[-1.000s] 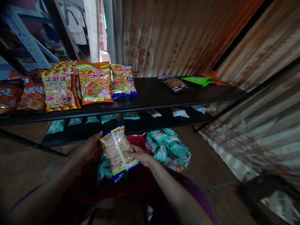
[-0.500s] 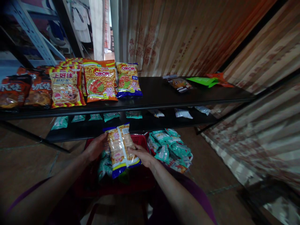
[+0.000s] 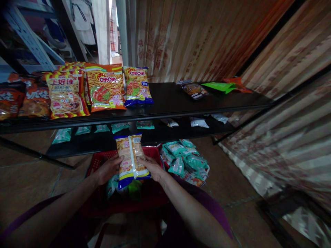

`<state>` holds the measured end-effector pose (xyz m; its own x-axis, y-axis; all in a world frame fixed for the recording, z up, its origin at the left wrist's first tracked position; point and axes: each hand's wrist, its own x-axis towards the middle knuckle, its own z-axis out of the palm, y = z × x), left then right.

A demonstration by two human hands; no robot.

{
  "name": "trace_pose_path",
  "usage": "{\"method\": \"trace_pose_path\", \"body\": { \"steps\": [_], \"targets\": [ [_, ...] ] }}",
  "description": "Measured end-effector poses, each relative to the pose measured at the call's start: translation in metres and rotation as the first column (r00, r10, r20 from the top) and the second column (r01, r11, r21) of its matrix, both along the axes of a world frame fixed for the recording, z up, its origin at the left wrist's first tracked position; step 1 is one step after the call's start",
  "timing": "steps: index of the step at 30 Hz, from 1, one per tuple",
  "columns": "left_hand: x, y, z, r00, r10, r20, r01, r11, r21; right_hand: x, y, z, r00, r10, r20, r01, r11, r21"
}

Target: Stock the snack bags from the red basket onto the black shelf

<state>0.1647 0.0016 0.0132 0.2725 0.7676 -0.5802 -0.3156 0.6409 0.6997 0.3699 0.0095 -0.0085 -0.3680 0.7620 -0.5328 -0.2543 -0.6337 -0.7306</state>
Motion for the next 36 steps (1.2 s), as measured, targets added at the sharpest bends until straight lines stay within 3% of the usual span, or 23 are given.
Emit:
{"method": "trace_pose_path", "body": {
  "steps": [6, 13, 20, 25, 31, 36],
  "targets": [
    [-0.004, -0.001, -0.01, 0.995, 0.064, 0.077, -0.064, 0.998, 0.002, 0.001, 0.002, 0.009, 0.999, 0.044, -0.015, -0.044, 0.999, 0.01],
    [-0.005, 0.0, -0.005, 0.983, 0.152, 0.1, -0.144, 0.986, -0.085, 0.001, 0.004, 0.015, 0.999, 0.023, -0.034, -0.024, 1.0, -0.016],
    [-0.005, 0.0, -0.006, 0.964, 0.243, 0.104, -0.235, 0.968, -0.083, 0.009, 0.006, 0.019, 0.999, 0.003, -0.036, -0.003, 1.0, 0.015],
    [-0.006, -0.004, -0.001, 0.976, 0.179, 0.122, -0.176, 0.984, -0.034, 0.01, 0.002, 0.013, 0.997, 0.054, -0.05, -0.055, 0.998, -0.017],
    [-0.013, -0.007, 0.013, 0.99, 0.121, 0.079, -0.122, 0.993, 0.01, 0.014, 0.002, 0.001, 0.997, 0.032, -0.074, -0.034, 0.999, -0.029],
    [-0.034, 0.0, 0.007, 0.963, 0.271, -0.004, -0.271, 0.963, -0.009, 0.019, 0.004, 0.009, 0.999, 0.045, -0.023, -0.043, 0.995, 0.095]
  ]
}}
